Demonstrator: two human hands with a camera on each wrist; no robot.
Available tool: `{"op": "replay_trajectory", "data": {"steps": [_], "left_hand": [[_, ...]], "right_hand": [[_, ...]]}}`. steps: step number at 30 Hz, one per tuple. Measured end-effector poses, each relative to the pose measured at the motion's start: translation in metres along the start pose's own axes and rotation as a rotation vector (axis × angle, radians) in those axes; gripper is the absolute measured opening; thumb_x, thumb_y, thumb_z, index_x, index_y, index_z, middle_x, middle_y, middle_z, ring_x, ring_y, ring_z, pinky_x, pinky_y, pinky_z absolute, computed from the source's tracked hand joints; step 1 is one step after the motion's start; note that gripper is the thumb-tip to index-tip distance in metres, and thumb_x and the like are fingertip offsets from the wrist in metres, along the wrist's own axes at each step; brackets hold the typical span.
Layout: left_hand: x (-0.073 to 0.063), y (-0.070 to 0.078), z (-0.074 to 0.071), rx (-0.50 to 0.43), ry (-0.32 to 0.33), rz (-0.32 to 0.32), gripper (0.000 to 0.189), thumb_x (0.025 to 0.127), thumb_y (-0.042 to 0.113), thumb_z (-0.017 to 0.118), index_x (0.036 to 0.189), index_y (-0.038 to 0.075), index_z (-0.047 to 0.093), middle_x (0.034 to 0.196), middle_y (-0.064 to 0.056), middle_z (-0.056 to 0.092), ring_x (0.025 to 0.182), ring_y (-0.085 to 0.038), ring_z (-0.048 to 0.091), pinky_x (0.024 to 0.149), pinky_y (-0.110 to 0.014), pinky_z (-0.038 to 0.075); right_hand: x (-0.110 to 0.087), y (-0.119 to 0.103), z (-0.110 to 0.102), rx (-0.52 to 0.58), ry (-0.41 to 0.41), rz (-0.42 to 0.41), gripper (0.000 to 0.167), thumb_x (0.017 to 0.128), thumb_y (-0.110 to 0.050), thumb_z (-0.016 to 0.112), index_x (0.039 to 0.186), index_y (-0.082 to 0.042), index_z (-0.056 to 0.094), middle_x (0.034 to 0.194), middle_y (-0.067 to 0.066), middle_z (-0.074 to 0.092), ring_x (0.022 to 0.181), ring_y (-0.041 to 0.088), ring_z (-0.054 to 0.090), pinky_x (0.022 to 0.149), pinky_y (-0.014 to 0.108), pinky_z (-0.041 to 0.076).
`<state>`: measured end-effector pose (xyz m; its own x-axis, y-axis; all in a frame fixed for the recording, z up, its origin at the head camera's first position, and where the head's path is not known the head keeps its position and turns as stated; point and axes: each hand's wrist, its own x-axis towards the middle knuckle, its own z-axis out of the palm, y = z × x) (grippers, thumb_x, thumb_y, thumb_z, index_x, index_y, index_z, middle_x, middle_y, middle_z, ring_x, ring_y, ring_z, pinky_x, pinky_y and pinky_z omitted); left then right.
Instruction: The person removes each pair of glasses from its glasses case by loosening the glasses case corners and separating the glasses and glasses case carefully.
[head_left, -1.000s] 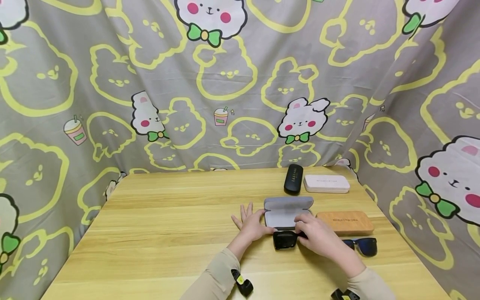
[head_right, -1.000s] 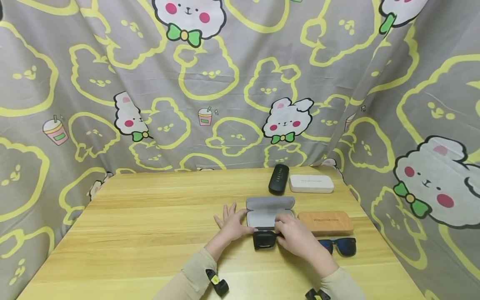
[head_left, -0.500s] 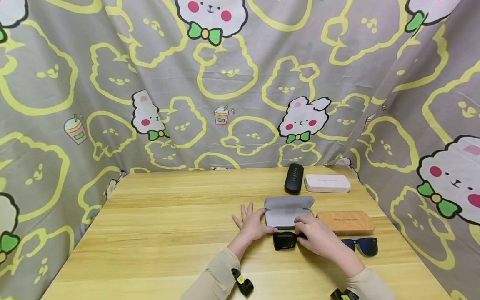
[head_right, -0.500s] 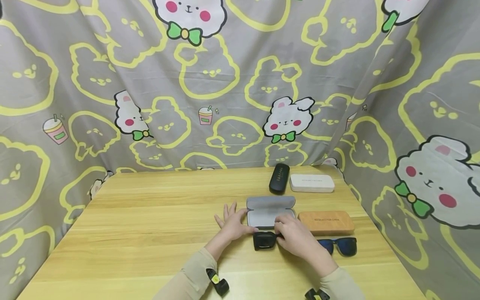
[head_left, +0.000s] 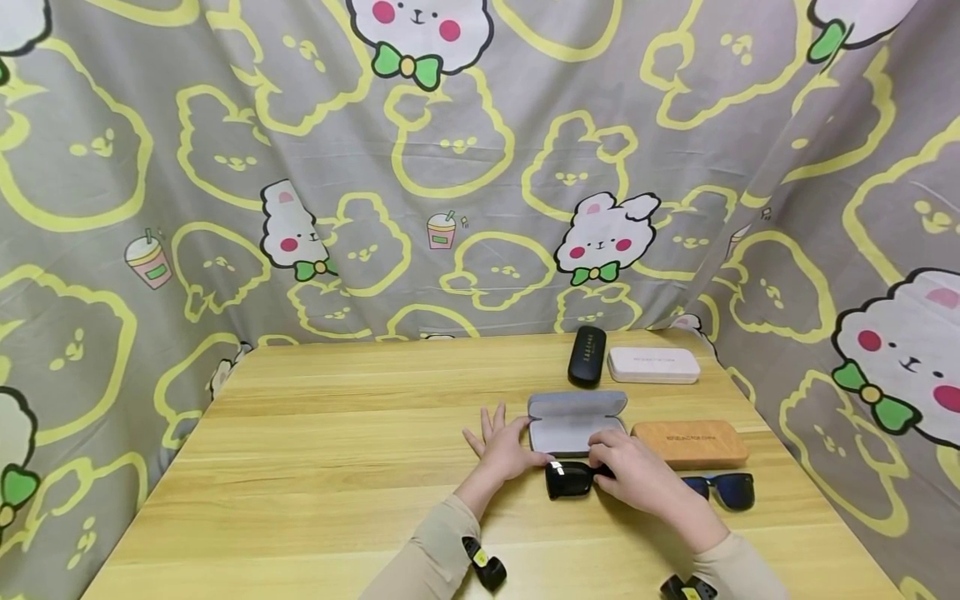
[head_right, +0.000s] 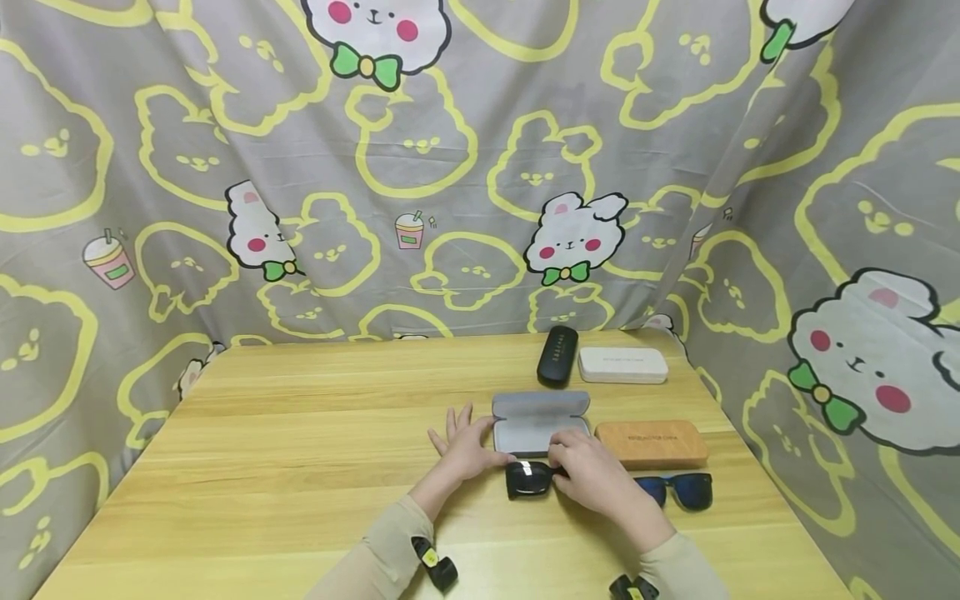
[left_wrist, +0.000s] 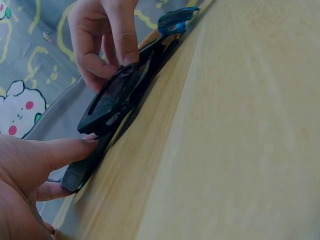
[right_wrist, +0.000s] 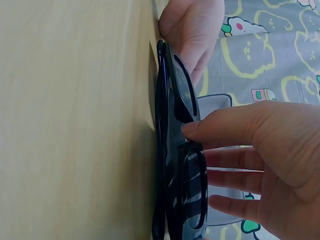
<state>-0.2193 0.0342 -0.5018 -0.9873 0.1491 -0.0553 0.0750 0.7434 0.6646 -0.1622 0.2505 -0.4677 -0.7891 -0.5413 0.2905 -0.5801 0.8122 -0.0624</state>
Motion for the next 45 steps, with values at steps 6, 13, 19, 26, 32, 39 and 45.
{"op": "replay_trajectory", "data": {"steps": [6, 13, 19, 26, 32, 39, 45], "left_hand": [[-0.001, -0.001, 0.001, 0.001, 0.000, -0.004, 0.070, 0.068, 0.041, 0.086, 0.130, 0.021, 0.062, 0.161, -0.017, 0.023, 0.150, -0.045, -0.002, 0.108, -0.075, -0.014], [-0.002, -0.001, 0.001, 0.002, 0.002, 0.006, 0.074, 0.067, 0.044, 0.086, 0.131, 0.020, 0.061, 0.161, -0.018, 0.023, 0.150, -0.046, -0.002, 0.107, -0.076, -0.013], [-0.002, -0.002, 0.001, 0.001, 0.000, 0.006, 0.075, 0.067, 0.045, 0.086, 0.132, 0.019, 0.060, 0.161, -0.018, 0.022, 0.150, -0.046, -0.002, 0.107, -0.076, -0.014], [-0.002, -0.002, 0.001, -0.001, 0.004, 0.007, 0.074, 0.066, 0.045, 0.086, 0.132, 0.020, 0.061, 0.161, -0.018, 0.023, 0.150, -0.046, -0.002, 0.107, -0.076, -0.014], [-0.002, -0.001, 0.000, -0.006, 0.002, 0.005, 0.074, 0.066, 0.044, 0.087, 0.131, 0.020, 0.061, 0.161, -0.018, 0.022, 0.150, -0.047, -0.002, 0.107, -0.076, -0.014], [-0.003, 0.000, -0.001, -0.008, -0.003, 0.001, 0.073, 0.066, 0.043, 0.087, 0.130, 0.020, 0.062, 0.161, -0.018, 0.023, 0.150, -0.047, -0.002, 0.108, -0.076, -0.015], [-0.002, 0.000, -0.001, -0.009, 0.002, 0.002, 0.073, 0.065, 0.043, 0.087, 0.130, 0.020, 0.062, 0.161, -0.018, 0.023, 0.150, -0.047, -0.001, 0.108, -0.076, -0.014]], "right_hand": [[0.000, 0.001, -0.001, 0.009, -0.014, 0.006, 0.018, 0.076, -0.015, 0.080, 0.076, -0.019, 0.062, 0.107, 0.006, 0.066, 0.102, 0.026, 0.063, 0.080, 0.047, 0.054], [0.000, 0.003, 0.001, 0.015, 0.001, -0.024, 0.016, 0.076, -0.014, 0.080, 0.077, -0.018, 0.064, 0.105, 0.005, 0.066, 0.099, 0.024, 0.063, 0.079, 0.046, 0.054], [0.000, 0.004, 0.000, 0.026, -0.003, -0.028, 0.014, 0.076, -0.015, 0.080, 0.079, -0.017, 0.066, 0.105, 0.006, 0.066, 0.098, 0.024, 0.064, 0.080, 0.044, 0.055], [0.000, 0.004, -0.003, 0.031, 0.004, -0.031, 0.014, 0.076, -0.015, 0.080, 0.081, -0.017, 0.067, 0.105, 0.006, 0.066, 0.097, 0.023, 0.064, 0.080, 0.044, 0.055], [-0.001, 0.004, -0.008, 0.040, -0.008, -0.017, 0.014, 0.077, -0.015, 0.080, 0.085, -0.015, 0.069, 0.107, 0.007, 0.066, 0.096, 0.023, 0.063, 0.080, 0.044, 0.055], [0.000, 0.007, -0.015, 0.046, -0.007, -0.015, 0.014, 0.079, -0.014, 0.079, 0.089, -0.014, 0.069, 0.107, 0.008, 0.066, 0.092, 0.023, 0.064, 0.077, 0.040, 0.056], [0.007, 0.009, -0.022, 0.036, 0.023, -0.044, 0.015, 0.078, -0.015, 0.080, 0.088, -0.014, 0.069, 0.097, 0.001, 0.065, 0.081, 0.016, 0.063, 0.067, 0.033, 0.055]]}}
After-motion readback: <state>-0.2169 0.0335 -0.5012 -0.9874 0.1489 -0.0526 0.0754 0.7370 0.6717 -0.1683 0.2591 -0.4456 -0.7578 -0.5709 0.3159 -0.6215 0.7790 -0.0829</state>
